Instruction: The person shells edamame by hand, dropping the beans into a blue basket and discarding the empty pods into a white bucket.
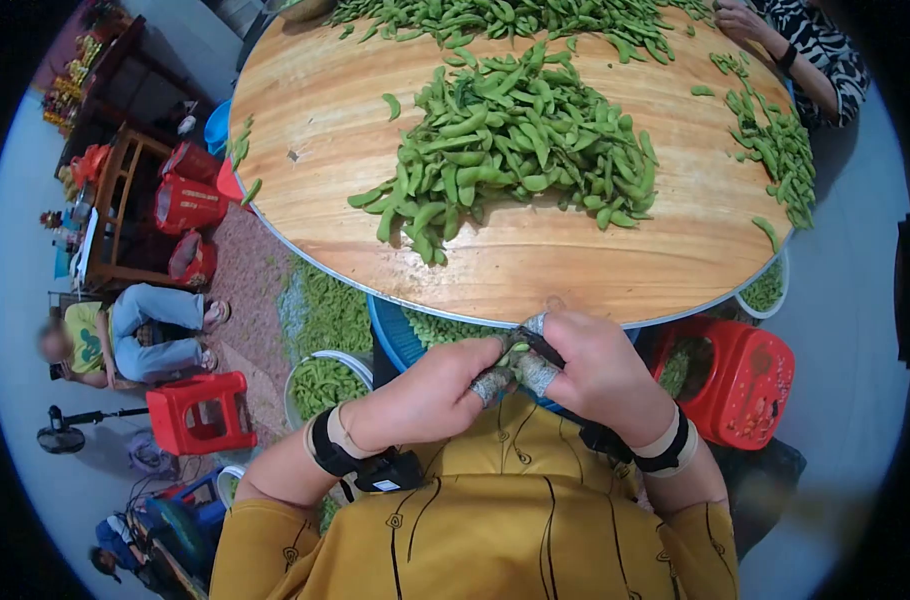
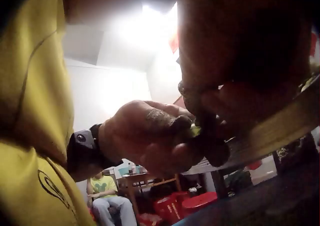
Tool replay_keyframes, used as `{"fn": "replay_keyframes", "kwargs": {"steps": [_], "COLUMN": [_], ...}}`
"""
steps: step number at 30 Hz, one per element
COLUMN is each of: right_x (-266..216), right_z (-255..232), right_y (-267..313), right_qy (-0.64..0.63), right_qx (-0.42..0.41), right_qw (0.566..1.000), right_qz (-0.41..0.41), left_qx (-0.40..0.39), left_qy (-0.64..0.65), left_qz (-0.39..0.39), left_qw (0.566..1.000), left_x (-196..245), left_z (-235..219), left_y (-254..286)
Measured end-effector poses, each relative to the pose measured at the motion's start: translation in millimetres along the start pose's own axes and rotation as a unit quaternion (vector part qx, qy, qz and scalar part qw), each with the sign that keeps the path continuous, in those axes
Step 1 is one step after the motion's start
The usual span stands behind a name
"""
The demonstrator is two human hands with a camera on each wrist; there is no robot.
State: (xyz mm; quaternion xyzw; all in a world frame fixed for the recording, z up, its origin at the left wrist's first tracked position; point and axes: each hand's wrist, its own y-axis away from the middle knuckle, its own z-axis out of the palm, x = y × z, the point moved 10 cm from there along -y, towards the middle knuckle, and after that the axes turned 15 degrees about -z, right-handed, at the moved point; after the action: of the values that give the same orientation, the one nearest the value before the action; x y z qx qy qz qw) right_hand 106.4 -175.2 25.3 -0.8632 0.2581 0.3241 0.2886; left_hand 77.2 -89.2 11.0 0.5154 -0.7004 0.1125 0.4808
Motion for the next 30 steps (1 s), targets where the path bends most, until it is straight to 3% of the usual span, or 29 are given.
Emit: {"fn": "replay_keyframes", "kwargs": {"steps": [2, 3, 5, 6, 7, 9, 13, 14, 16, 18, 19, 23, 26, 28, 29, 30], "right_x": [-5, -8, -8, -7, -7, -12, -17, -19, -15, 9, 10, 14, 8, 2, -1, -4], "right_z": [-3, -8, -10, -11, -12, -10, -9, -14, -18, -3, -4, 5, 7, 8, 10, 12], "right_y": [0, 1, 3, 5, 8, 13, 12, 9, 7, 12, 12, 16, 10, 7, 7, 6], "right_qy": [0.013, 0.031, 0.026, 0.022, 0.021, 0.059, 0.072, 0.066, 0.061, -0.043, -0.045, -0.092, -0.058, -0.028, 0.014, 0.055], "right_qx": [0.022, 0.046, 0.057, 0.069, 0.068, 0.025, 0.034, 0.071, 0.108, 0.088, 0.086, 0.057, 0.033, 0.013, -0.003, -0.019], "right_qw": [1.000, 0.998, 0.998, 0.997, 0.997, 0.998, 0.997, 0.995, 0.992, 0.992, 0.992, 0.991, 0.997, 0.999, 1.000, 0.998], "right_qz": [0.005, 0.009, 0.012, 0.016, 0.015, 0.001, 0.009, 0.004, -0.001, 0.074, 0.075, 0.079, 0.036, 0.008, 0.001, -0.005], "left_qx": [-0.101, -0.102, -0.153, -0.153, -0.151, -0.102, -0.081, -0.081, -0.111, -0.131, -0.148, -0.184, -0.165, -0.136, -0.136, -0.098], "left_qy": [0.165, 0.166, 0.397, 0.443, 0.444, 0.494, 0.436, 0.436, 0.399, 0.430, 0.462, 0.471, 0.419, 0.239, 0.239, 0.137], "left_qz": [-0.065, -0.066, -0.175, -0.198, -0.199, -0.250, -0.270, -0.270, -0.183, -0.209, -0.234, -0.225, -0.208, -0.169, -0.168, -0.130], "left_qw": [0.979, 0.979, 0.888, 0.861, 0.860, 0.826, 0.855, 0.855, 0.892, 0.868, 0.843, 0.833, 0.868, 0.947, 0.947, 0.977], "left_x": [-8, -8, -27, -35, -38, -56, -61, -61, -46, -45, -45, -37, -33, -27, -26, -22], "left_z": [10, 11, 20, 21, 20, 16, 16, 19, 23, 22, 23, 21, 21, 18, 20, 18], "left_y": [0, 1, 3, 5, 5, 7, 7, 6, 2, 6, 8, 13, 9, 5, 3, 1]}}
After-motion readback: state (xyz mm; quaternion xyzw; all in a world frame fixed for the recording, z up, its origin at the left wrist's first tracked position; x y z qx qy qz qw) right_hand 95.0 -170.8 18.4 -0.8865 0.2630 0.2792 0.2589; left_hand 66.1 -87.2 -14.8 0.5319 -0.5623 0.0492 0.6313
